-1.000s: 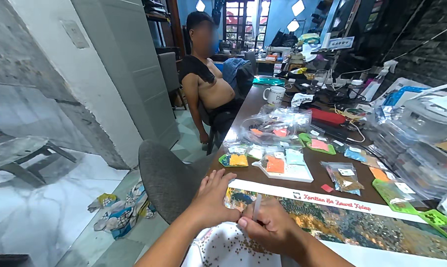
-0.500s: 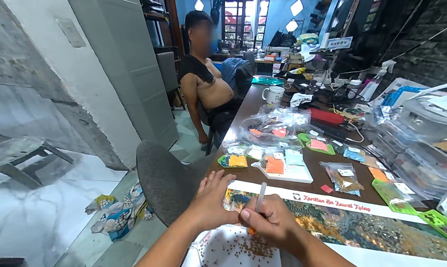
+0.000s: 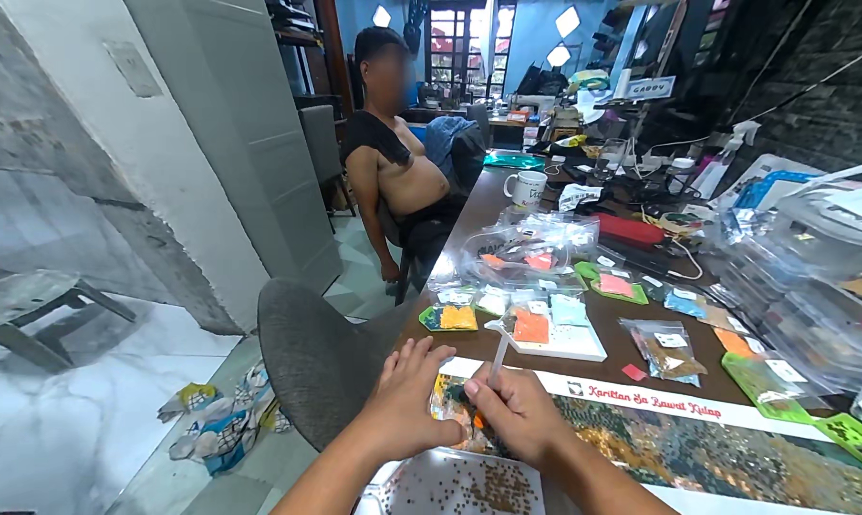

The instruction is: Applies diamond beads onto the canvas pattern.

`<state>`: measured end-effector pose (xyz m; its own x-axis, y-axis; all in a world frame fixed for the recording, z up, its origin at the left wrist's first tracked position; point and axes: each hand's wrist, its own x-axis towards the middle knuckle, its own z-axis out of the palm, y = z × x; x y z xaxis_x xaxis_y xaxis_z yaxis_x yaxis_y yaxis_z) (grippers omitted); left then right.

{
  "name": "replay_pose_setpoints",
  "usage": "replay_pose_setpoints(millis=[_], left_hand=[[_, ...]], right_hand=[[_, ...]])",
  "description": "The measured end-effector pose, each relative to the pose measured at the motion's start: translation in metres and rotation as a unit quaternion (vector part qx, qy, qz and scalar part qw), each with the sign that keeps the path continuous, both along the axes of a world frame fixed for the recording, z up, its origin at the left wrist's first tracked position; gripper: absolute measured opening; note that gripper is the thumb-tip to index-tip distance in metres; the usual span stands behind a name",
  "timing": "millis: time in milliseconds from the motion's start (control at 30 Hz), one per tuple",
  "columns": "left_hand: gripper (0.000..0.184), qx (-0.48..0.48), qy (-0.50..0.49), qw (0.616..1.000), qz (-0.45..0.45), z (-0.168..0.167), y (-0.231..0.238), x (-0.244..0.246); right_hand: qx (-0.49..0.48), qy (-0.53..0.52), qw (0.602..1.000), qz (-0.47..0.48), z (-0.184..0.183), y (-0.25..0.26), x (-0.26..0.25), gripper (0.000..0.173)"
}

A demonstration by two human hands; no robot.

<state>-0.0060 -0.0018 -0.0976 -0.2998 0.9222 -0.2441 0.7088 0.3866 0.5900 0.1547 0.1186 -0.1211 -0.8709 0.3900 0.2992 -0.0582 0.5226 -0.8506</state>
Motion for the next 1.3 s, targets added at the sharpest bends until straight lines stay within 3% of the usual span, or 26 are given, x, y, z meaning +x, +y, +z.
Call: replay_pose_setpoints(millis=[1033,1300], left_hand=[[0.094,-0.004,0.001,1.0,-0.001,0.001,0.0,0.0005],[0.095,-0.005,0.002,1.0,0.002,0.0009,-0.0004,0.0005]], right_hand=[[0.052,-0.003,0.999,0.004,-0.0023,-0.004,-0.0008,0.036],[0.062,0.037,0.997,-0.026,-0.0051,-0.0074,0.0013,0.036]])
